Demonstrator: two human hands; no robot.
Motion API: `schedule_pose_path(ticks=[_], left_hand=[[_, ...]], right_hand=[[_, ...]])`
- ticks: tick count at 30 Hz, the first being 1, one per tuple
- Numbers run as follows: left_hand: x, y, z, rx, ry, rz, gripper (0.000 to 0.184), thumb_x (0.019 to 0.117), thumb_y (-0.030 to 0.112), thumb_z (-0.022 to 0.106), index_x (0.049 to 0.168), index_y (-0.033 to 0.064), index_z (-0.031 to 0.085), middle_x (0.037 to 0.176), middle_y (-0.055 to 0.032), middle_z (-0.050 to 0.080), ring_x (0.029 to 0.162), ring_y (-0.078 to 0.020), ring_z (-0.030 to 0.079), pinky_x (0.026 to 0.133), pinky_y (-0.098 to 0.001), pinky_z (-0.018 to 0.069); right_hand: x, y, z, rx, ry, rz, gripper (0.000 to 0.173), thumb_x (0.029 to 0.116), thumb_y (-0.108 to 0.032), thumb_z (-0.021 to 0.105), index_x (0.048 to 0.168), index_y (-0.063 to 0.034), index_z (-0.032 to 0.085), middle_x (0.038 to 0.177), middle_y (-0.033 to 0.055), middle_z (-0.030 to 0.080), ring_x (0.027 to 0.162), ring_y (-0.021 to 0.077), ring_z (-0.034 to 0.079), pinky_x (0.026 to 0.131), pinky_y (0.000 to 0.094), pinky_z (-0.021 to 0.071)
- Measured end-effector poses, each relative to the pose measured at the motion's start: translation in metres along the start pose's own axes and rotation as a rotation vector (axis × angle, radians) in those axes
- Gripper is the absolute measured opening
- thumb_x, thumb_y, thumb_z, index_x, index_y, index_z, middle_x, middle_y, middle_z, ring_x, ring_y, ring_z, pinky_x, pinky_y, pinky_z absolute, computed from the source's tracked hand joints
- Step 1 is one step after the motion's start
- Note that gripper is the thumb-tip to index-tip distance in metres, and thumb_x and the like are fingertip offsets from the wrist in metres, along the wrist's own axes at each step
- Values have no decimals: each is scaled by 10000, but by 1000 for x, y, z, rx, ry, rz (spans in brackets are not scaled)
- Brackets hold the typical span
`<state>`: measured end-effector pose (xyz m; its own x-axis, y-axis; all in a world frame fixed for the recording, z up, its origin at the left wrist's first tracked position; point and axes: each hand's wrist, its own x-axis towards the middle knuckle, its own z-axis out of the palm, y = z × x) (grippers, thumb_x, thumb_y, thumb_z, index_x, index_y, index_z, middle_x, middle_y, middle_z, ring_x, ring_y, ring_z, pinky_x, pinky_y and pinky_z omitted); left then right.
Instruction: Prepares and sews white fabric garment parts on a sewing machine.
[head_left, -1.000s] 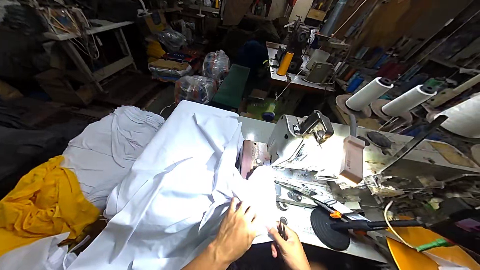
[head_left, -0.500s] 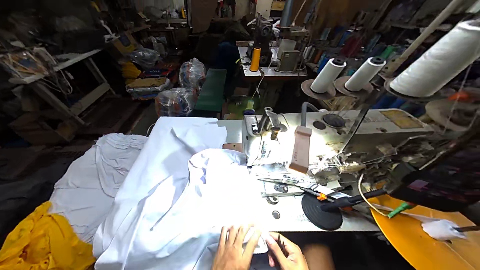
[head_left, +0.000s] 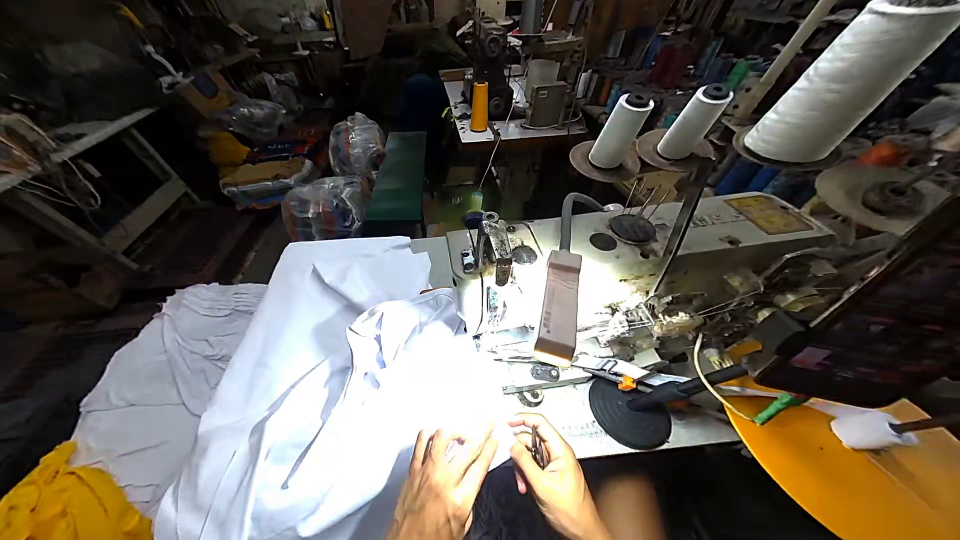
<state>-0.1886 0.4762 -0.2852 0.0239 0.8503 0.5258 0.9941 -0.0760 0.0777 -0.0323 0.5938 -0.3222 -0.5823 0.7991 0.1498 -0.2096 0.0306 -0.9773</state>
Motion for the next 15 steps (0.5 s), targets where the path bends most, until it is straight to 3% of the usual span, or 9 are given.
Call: schedule_pose_path(ticks=[6, 15], left_hand=[[28, -22, 2, 70, -62, 53, 425, 964, 89, 537, 1333, 238, 687, 1445, 116, 600, 1188, -197, 582, 954, -438, 426], [54, -35, 3, 69, -13, 22, 314, 996, 154, 500, 1176, 227, 748, 1273, 93, 694, 1181, -194, 589, 976, -428, 416]], right_hand=[[31, -9, 5, -83, -1, -19, 265, 972, -45, 596, 1214, -39, 705, 736, 17, 664, 493, 78, 561, 447, 223, 503], [57, -22, 15, -232, 57, 19, 190, 1004, -165, 630, 1140, -72, 727, 740, 3, 724, 506, 99, 627, 428, 237, 520]])
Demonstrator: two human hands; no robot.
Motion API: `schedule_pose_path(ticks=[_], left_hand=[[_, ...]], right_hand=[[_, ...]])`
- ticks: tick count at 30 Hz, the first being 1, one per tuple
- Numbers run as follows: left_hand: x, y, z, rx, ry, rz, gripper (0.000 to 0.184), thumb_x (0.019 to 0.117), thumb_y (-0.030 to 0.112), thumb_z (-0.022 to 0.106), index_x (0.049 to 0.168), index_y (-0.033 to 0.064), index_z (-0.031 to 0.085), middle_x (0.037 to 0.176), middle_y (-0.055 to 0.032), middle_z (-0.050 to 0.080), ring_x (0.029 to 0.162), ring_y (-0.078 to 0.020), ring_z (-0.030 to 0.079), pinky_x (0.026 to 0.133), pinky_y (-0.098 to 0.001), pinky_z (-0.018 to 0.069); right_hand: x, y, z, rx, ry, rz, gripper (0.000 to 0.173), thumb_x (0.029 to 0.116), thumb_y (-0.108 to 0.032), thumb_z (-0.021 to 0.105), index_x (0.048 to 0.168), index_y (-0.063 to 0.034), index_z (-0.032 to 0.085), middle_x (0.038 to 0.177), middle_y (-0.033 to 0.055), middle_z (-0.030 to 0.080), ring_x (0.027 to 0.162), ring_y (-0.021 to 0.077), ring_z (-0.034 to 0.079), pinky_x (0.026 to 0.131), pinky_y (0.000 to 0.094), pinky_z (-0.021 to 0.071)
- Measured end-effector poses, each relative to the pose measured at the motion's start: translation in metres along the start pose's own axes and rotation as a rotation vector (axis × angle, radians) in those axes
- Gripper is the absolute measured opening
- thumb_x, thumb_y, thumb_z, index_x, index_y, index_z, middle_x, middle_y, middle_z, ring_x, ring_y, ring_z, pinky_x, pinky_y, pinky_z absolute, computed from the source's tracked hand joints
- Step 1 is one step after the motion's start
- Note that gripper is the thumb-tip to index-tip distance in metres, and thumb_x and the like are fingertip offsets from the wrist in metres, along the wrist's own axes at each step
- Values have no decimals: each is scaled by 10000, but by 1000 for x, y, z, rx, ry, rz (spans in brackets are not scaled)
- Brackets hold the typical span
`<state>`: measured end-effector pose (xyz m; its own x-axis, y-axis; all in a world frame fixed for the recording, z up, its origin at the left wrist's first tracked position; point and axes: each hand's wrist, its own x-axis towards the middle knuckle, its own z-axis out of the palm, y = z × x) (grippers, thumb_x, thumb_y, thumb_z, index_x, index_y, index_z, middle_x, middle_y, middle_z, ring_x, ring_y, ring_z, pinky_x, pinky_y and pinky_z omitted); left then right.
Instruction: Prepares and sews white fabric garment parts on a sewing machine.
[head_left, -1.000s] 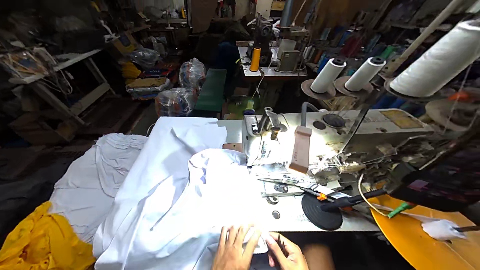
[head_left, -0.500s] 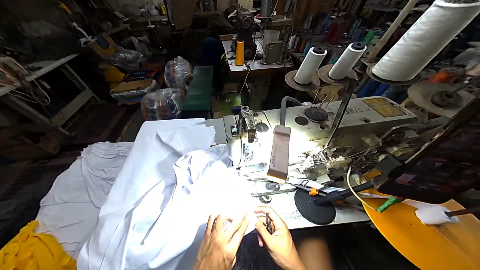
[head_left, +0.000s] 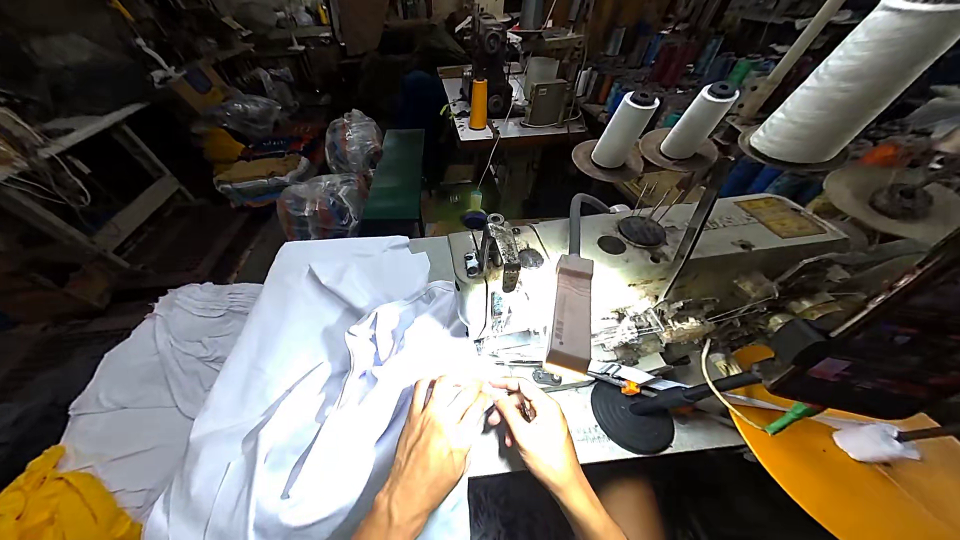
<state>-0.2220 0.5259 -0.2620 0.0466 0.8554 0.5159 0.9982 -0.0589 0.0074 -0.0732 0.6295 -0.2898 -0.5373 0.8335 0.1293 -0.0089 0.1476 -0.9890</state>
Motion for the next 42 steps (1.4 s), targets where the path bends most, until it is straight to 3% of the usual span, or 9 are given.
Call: schedule_pose_path(ticks=[8, 14, 18, 22, 24, 26, 29, 31, 42], left_hand=[[5, -14, 12, 43, 30, -42, 324, 1023, 262, 460, 1139, 197, 756, 1310, 72, 695, 1298, -190, 584, 1119, -534, 361], [19, -27, 19, -42, 30, -157, 361, 1034, 271, 449, 1223, 198, 748, 1390, 69, 657, 1413, -274, 507, 1142, -778, 180], [21, -28, 29, -164, 80, -282, 368, 1029, 234, 474, 1277, 145, 730, 1413, -13, 645, 1405, -338, 509, 1147, -598, 396], [11, -13, 28, -238, 171, -392, 391, 1018, 214, 527, 1289, -18, 687, 1456, -172, 586, 1385, -311, 539, 1186, -467, 407], [-2, -3, 24, -218, 183, -500, 444, 1018, 237, 532, 1342, -50, 634, 1463, -205, 569, 1348, -277, 578, 1120, -398, 478], [-16, 7, 18, -164, 180, -624, 454, 997, 252, 591, 1313, -72, 634, 1283, -223, 677, 1156, -308, 695, 977, -428, 568], [-37, 12, 8, -46, 182, -670, 277, 979, 256, 570, 983, 16, 708, 804, -118, 693, 694, -264, 707, 605, -431, 584], [-49, 20, -4, -38, 206, -679, 294, 983, 294, 532, 916, 56, 691, 679, -55, 631, 580, -203, 647, 516, -386, 536], [-78, 75, -5, -202, 170, -610, 298, 989, 326, 563, 851, 101, 701, 676, -2, 630, 585, -120, 634, 521, -304, 536]], right_hand=[[7, 2, 0, -474, 59, -219, 287, 968, -264, 643, 1229, -213, 750, 939, -66, 768, 733, 48, 703, 658, 304, 604], [4, -14, 0, -885, 41, -222, 431, 981, -415, 549, 1378, -308, 677, 788, 8, 736, 663, 238, 705, 555, 483, 551], [-10, -8, -7, -790, 99, -252, 487, 936, -491, 617, 1316, -200, 706, 872, -7, 757, 690, 174, 703, 596, 436, 577], [-29, -10, -18, -675, 93, -186, 655, 898, -636, 642, 1310, -127, 662, 965, 0, 713, 737, 83, 640, 642, 310, 560], [-34, -12, -21, -643, 45, -184, 560, 955, -528, 613, 1323, -106, 645, 1091, 28, 711, 826, 77, 661, 712, 285, 575], [-34, -12, -19, -678, 56, -238, 426, 972, -373, 569, 1277, -97, 678, 1083, 36, 715, 832, 89, 673, 724, 284, 582], [-27, -19, -10, -868, 100, -334, 389, 990, -344, 526, 1264, -144, 716, 1039, 35, 729, 828, 177, 714, 685, 386, 601], [-20, -23, -1, -994, 163, -398, 379, 993, -353, 531, 1274, -196, 730, 1039, 42, 739, 781, 217, 725, 608, 419, 588], [5, -20, 29, -999, 196, -494, 307, 973, -251, 550, 1196, -222, 759, 950, 29, 726, 714, 222, 702, 510, 408, 536]])
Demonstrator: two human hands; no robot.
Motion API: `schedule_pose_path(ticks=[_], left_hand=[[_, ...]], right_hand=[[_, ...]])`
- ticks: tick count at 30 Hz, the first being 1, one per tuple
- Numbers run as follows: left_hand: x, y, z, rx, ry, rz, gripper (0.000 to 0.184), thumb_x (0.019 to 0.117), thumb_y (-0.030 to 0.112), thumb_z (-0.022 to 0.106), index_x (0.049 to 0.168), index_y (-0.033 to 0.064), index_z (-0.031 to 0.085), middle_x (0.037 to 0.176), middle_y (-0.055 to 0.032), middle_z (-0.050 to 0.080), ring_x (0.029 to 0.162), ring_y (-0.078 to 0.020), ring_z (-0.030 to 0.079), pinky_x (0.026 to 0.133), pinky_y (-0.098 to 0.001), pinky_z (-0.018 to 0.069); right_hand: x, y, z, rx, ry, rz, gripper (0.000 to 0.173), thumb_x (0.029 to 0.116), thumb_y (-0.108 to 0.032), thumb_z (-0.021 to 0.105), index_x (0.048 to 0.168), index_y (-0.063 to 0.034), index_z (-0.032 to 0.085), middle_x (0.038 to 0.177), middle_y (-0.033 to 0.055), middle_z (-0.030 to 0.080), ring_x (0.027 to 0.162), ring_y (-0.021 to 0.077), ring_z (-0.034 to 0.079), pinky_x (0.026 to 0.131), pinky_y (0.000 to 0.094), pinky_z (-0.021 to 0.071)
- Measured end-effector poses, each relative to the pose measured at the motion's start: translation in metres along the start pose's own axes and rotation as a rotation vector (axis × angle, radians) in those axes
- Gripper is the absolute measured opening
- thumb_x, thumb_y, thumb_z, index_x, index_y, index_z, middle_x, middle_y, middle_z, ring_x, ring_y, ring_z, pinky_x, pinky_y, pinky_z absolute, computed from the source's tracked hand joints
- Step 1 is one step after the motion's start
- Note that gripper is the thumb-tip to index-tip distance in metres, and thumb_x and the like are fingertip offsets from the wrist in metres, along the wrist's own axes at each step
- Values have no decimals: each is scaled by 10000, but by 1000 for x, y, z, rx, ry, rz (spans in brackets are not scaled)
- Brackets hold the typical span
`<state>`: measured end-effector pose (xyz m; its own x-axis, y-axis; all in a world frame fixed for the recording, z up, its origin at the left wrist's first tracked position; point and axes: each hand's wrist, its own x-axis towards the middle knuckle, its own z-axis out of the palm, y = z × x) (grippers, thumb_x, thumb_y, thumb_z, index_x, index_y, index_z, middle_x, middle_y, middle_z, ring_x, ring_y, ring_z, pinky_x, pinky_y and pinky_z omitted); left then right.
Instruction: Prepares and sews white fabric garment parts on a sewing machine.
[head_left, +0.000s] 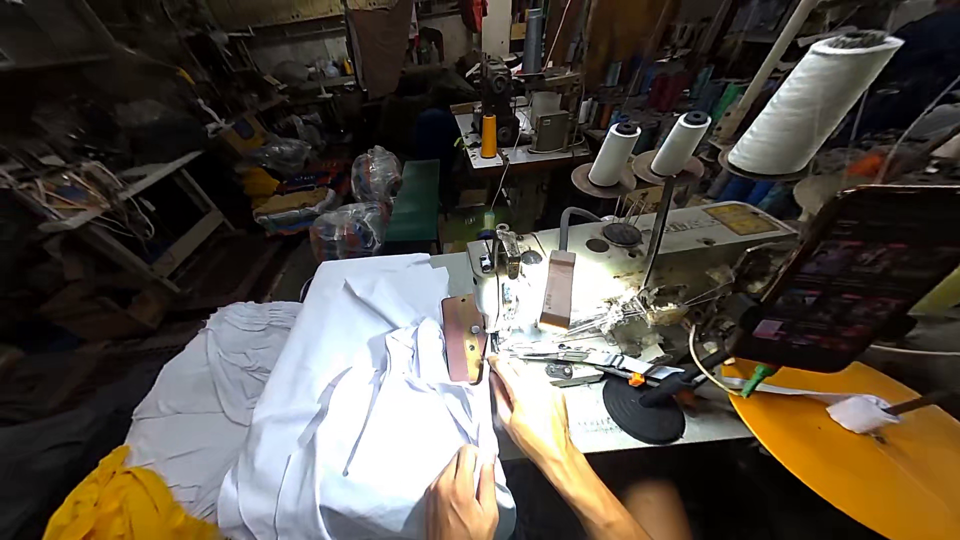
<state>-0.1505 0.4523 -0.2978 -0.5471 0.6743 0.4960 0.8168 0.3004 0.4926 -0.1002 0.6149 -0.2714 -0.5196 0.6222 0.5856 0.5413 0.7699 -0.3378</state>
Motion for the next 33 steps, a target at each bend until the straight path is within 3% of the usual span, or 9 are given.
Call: schedule_pose_path(ticks=[4, 6, 9, 14, 18, 21, 25, 30, 33], left_hand=[[-16, -22, 10, -84, -148, -35, 287, 990, 347, 595, 909, 109, 732, 758, 6, 667, 636, -98, 637, 588, -283, 558], [-17, -33, 8, -195, -214, -76, 279, 988, 364, 641, 998, 124, 781, 920, 16, 721, 784, -57, 689, 726, -254, 611], [-2, -31, 1, -336, -138, -205, 258, 990, 330, 635, 1004, 111, 770, 942, 18, 717, 771, -37, 678, 696, -227, 599], [44, -18, -8, -640, -95, -483, 310, 1073, 265, 486, 1091, 19, 673, 924, -54, 752, 769, -163, 749, 723, -335, 653], [62, -25, 6, -645, -231, -580, 463, 984, 443, 615, 1178, 24, 649, 986, -74, 738, 836, -160, 729, 771, -356, 622], [61, -37, 12, -607, -248, -530, 274, 931, 264, 716, 1070, 28, 694, 895, -37, 727, 790, -88, 697, 758, -280, 588], [38, -48, 3, -846, -169, -543, 164, 984, 99, 544, 913, 35, 677, 725, 1, 643, 644, -74, 601, 629, -252, 515], [11, -47, -15, -1156, -117, -642, 241, 1019, 93, 451, 934, 9, 660, 820, -71, 691, 751, -138, 685, 729, -305, 594], [5, -46, -22, -1218, -109, -708, 267, 1042, 92, 418, 1008, -11, 662, 856, -88, 715, 778, -145, 708, 742, -315, 608]], right_hand=[[-35, 15, -12, 259, -30, 169, 314, 1006, -316, 534, 1185, -167, 744, 974, -8, 749, 746, 150, 712, 588, 398, 575], [-57, 18, -10, 612, -137, 321, 423, 991, -401, 614, 1265, -82, 658, 1056, 19, 722, 864, 103, 690, 742, 326, 598], [-82, 15, 6, 1001, -240, 547, 631, 883, -368, 784, 1366, -18, 577, 1130, 64, 728, 1012, 135, 709, 889, 336, 605], [-86, 1, 23, 1276, -218, 752, 329, 908, -138, 747, 1203, 0, 700, 833, 63, 700, 667, 119, 620, 612, 270, 531], [-96, -10, 21, 1106, -297, 415, 142, 943, -142, 686, 1034, -59, 757, 902, 14, 736, 785, 74, 675, 725, 253, 574], [-113, -10, 17, 940, -393, 181, 150, 921, -136, 685, 1019, -69, 778, 929, 22, 743, 867, 73, 695, 813, 263, 584], [-119, 0, 1, 785, -179, 214, 218, 995, -193, 570, 894, -74, 722, 808, 7, 693, 754, 65, 662, 698, 260, 567], [-120, -3, -6, 700, -119, 27, 582, 804, -538, 836, 1189, -117, 722, 1069, 45, 670, 777, 60, 627, 609, 241, 556], [-130, -12, -2, 616, -87, -100, 542, 836, -541, 802, 1196, -146, 708, 1097, 58, 668, 799, 74, 658, 599, 245, 568]])
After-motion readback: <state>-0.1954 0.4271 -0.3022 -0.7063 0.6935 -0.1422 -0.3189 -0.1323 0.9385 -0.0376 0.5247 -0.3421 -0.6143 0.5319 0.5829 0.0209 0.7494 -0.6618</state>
